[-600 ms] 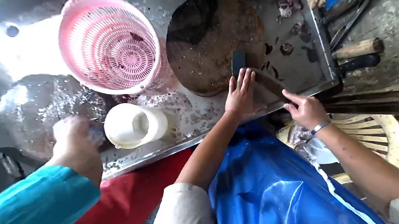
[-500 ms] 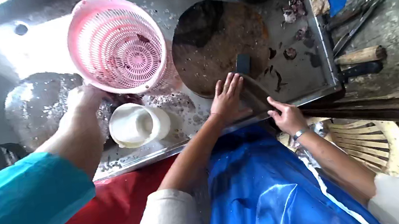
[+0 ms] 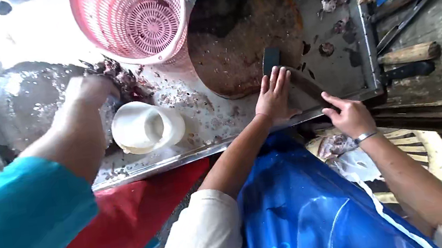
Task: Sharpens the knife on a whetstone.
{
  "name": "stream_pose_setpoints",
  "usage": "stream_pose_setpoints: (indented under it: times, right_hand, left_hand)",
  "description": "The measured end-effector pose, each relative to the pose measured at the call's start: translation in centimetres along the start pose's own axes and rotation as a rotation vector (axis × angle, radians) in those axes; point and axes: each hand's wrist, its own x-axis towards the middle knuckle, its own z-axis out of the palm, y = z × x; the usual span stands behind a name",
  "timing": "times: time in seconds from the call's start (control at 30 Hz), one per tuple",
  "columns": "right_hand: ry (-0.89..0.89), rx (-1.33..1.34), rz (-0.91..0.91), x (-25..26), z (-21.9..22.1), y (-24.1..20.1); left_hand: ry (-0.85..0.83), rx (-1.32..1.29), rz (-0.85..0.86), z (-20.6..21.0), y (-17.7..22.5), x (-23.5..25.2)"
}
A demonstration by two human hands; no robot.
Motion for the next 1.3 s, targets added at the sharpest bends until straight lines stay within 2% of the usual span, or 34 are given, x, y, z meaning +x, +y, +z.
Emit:
stream_pose_setpoints:
  times: [0.07,0.17,0.27,0.37,0.43,0.57,0.63,0.7,0.83,0.9,1.0,1.1,1.17,1.23,1.3]
  right_hand:
    - [0.011,-0.013,-0.007,0.1,0.1,-0.7]
    - [0.014,0.129,-0.069,1.7,3.1,-4.7]
    - [-0.017,0.247,-0.127,7.5,5.0,-10.0]
    - [-0.042,0.250,-0.136,10.3,5.2,-12.1]
    - [0.003,0.244,-0.151,7.8,5.2,-9.4]
    - [0.039,0.098,-0.097,0.5,3.1,-0.3]
    - [0.033,0.055,-0.039,-0.7,2.3,0.1]
    - [0.015,0.084,-0.031,0.4,2.7,-2.2]
    - [-0.051,0.222,-0.114,7.9,4.4,-9.5]
    - [-0.080,0.228,-0.126,10.7,4.5,-11.5]
    - [-0.031,0.242,-0.159,8.8,4.8,-9.2]
    - [-0.015,0.199,-0.154,2.1,3.6,-3.0]
    - [-0.003,0.093,-0.120,1.2,1.5,0.5]
    - [0.003,-0.004,-0.098,1.3,-0.5,1.8]
    - [0.009,-0.021,-0.077,1.0,-0.4,1.0]
  left_hand:
    - [0.000,0.002,0.003,-0.3,-0.4,-0.3]
    - [0.045,0.033,0.014,-1.7,-5.3,-2.3]
    - [-0.020,0.081,-0.072,-4.7,-11.9,-2.4]
    - [-0.080,0.143,-0.130,-6.4,-14.4,-1.6]
    - [-0.042,0.127,-0.088,-5.3,-11.9,-1.8]
    - [0.000,-0.004,-0.043,-1.0,-1.6,-1.3]
    - [-0.003,-0.007,-0.013,-0.1,-0.1,-1.2]
    - [-0.029,0.018,0.001,-1.5,-2.3,-1.7]
    - [-0.031,0.063,-0.085,-5.0,-11.7,-2.5]
    - [-0.085,0.094,-0.131,-6.6,-14.2,-1.8]
    - [-0.072,0.125,-0.131,-5.9,-12.2,-1.7]
    - [-0.037,0.064,-0.060,-2.8,-5.2,-2.1]
    - [-0.012,0.017,-0.059,-0.8,-1.2,-0.6]
    - [-0.016,-0.014,-0.072,0.1,0.8,0.7]
    - [-0.015,-0.017,-0.065,0.1,0.6,0.0]
